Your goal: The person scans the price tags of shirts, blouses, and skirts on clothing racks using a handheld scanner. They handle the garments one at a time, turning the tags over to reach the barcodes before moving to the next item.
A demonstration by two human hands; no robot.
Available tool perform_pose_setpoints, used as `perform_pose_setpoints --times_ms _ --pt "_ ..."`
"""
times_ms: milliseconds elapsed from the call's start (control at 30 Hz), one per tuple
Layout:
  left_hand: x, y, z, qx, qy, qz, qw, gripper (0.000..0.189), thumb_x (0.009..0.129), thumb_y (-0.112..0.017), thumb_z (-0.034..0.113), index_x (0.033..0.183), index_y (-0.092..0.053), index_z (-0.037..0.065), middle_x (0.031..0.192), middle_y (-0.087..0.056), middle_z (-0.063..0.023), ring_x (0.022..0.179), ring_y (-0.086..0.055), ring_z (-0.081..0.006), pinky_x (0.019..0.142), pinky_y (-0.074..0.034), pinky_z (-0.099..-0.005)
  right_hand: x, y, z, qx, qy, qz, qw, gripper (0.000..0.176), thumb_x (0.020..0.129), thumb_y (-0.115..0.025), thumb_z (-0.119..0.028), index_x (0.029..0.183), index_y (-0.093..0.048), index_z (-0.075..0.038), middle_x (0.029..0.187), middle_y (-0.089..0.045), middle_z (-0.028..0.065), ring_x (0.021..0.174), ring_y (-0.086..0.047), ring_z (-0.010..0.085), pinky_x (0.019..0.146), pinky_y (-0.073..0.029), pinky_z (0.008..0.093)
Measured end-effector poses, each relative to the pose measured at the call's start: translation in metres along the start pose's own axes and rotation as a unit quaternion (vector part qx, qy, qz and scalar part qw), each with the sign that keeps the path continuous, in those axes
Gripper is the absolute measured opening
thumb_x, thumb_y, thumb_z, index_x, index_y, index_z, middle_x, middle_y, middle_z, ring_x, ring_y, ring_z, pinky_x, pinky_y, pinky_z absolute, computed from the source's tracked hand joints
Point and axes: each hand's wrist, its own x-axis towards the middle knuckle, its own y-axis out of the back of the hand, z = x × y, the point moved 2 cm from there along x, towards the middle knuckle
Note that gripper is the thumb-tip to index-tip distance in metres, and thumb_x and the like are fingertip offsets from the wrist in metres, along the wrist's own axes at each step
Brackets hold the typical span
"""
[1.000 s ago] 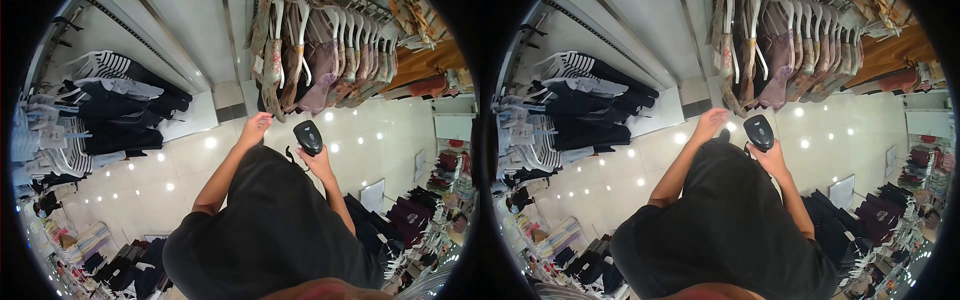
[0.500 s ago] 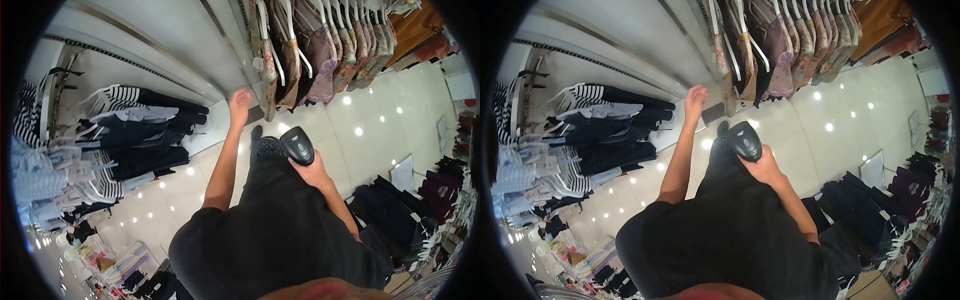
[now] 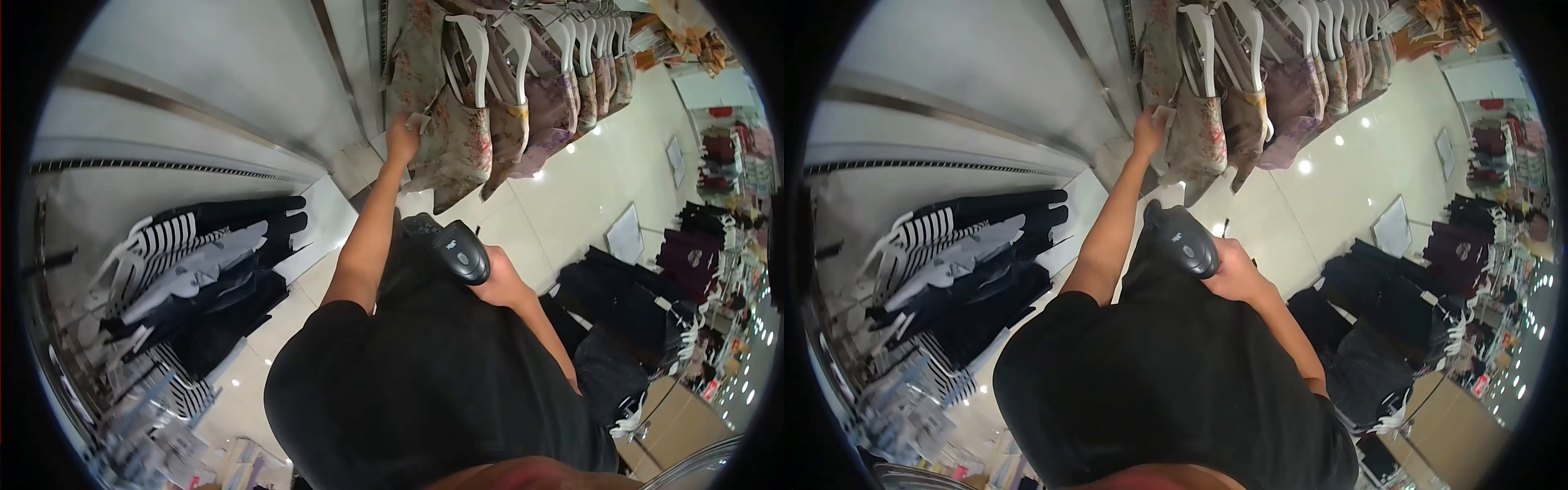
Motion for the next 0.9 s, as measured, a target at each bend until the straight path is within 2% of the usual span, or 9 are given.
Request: perform_pose_setpoints --times_ms 133,233,267,333,467,533,600,633,900 --pt "-0.012 -0.004 0.004 -0.185 0.078 -0.112 0.973 0.028 0.092 -0.055 0.012 0.117 -0.057 0.001 0.096 -0.068 -0.0164 0.09 -0.066 -0.0317 0.077 -0.052 -0.0403 0.015 -0.012 -0.008 0.021 -0.021 0.05 0.998 0.023 0.072 -0.065 0.0 0.094 -0.06 0.001 0.078 -0.063 0.0167 0.072 -0.062 0.0329 0.07 -0.05 0.0363" --pt "-0.038 0.011 0.019 -0.607 0.334 -0.197 0.694 0.033 0.098 -0.046 0.03 0.113 -0.055 0.001 0.074 -0.051 -0.0039 0.057 -0.048 -0.0152 0.049 -0.039 -0.0303 0.017 -0.019 0.002 0.067 -0.099 0.11 0.987 0.022 0.073 -0.065 0.0 0.095 -0.061 0.002 0.079 -0.065 0.0139 0.072 -0.062 0.0247 0.071 -0.05 0.0338" --pt "-0.042 0.022 0.023 -0.604 0.336 -0.195 0.696 0.033 0.098 -0.046 0.03 0.113 -0.055 0.001 0.074 -0.051 -0.0039 0.057 -0.048 -0.0152 0.049 -0.039 -0.0303 0.021 -0.018 -0.002 0.072 -0.093 0.115 0.986 0.02 0.077 -0.067 -0.001 0.096 -0.062 0.003 0.082 -0.067 0.0114 0.076 -0.061 0.0167 0.073 -0.049 0.0312" --pt "-0.052 0.047 0.05 -0.779 0.321 -0.386 0.375 0.048 0.099 -0.041 0.044 0.116 -0.052 0.001 0.074 -0.044 -0.002 0.055 -0.038 -0.0116 0.047 -0.03 -0.0258 0.029 -0.018 -0.001 0.092 -0.135 0.131 0.978 0.018 0.081 -0.068 -0.003 0.096 -0.062 0.003 0.083 -0.067 0.0103 0.076 -0.06 0.014 0.073 -0.049 0.0302" --pt "-0.065 0.077 0.076 -0.759 0.314 -0.411 0.395 0.053 0.096 -0.047 0.042 0.128 -0.045 -0.001 0.077 -0.036 -0.0033 0.055 -0.031 -0.0117 0.046 -0.027 -0.0261 0.042 -0.02 0.002 0.091 -0.153 0.133 0.975 0.019 0.083 -0.069 -0.006 0.098 -0.062 0.004 0.084 -0.068 0.011 0.076 -0.061 0.0147 0.074 -0.049 0.0305" --pt "-0.063 0.091 0.089 -0.772 0.265 -0.463 0.347 0.052 0.097 -0.047 0.035 0.134 -0.043 -0.002 0.085 -0.047 -0.0059 0.065 -0.047 -0.0157 0.054 -0.04 -0.0282 0.046 -0.02 -0.004 0.085 -0.165 0.126 0.975 0.021 0.084 -0.069 -0.009 0.099 -0.063 0.004 0.084 -0.069 0.0118 0.077 -0.062 0.0148 0.074 -0.049 0.031" --pt "-0.061 0.104 0.103 -0.627 0.26 -0.395 0.62 0.054 0.098 -0.045 0.031 0.139 -0.039 -0.004 0.108 -0.058 -0.0132 0.095 -0.06 -0.0238 0.073 -0.051 -0.0334 0.05 -0.022 -0.006 0.083 -0.172 0.119 0.974 0.023 0.085 -0.069 -0.011 0.101 -0.063 0.004 0.085 -0.07 0.0131 0.077 -0.064 0.0162 0.073 -0.05 0.0317" --pt "-0.058 0.112 0.108 -0.623 0.227 -0.405 0.629 0.055 0.1 -0.043 0.029 0.141 -0.036 -0.007 0.131 -0.054 -0.0201 0.121 -0.054 -0.0299 0.093 -0.05 -0.0423 0.051 -0.024 -0.008 0.067 -0.152 0.127 0.978 0.024 0.085 -0.069 -0.012 0.101 -0.063 0.004 0.083 -0.07 0.0137 0.076 -0.065 0.0175 0.073 -0.05 0.032" --pt "-0.052 0.12 0.116 -0.569 0.269 -0.334 0.701 0.053 0.103 -0.042 0.038 0.128 -0.049 -0.008 0.124 -0.059 -0.023 0.109 -0.063 -0.0312 0.089 -0.055 -0.0421 0.046 -0.032 -0.016 0.016 -0.1 0.135 0.986 0.024 0.083 -0.07 -0.014 0.1 -0.064 0.003 0.079 -0.069 0.0186 0.07 -0.068 0.028 0.068 -0.05 0.0344"
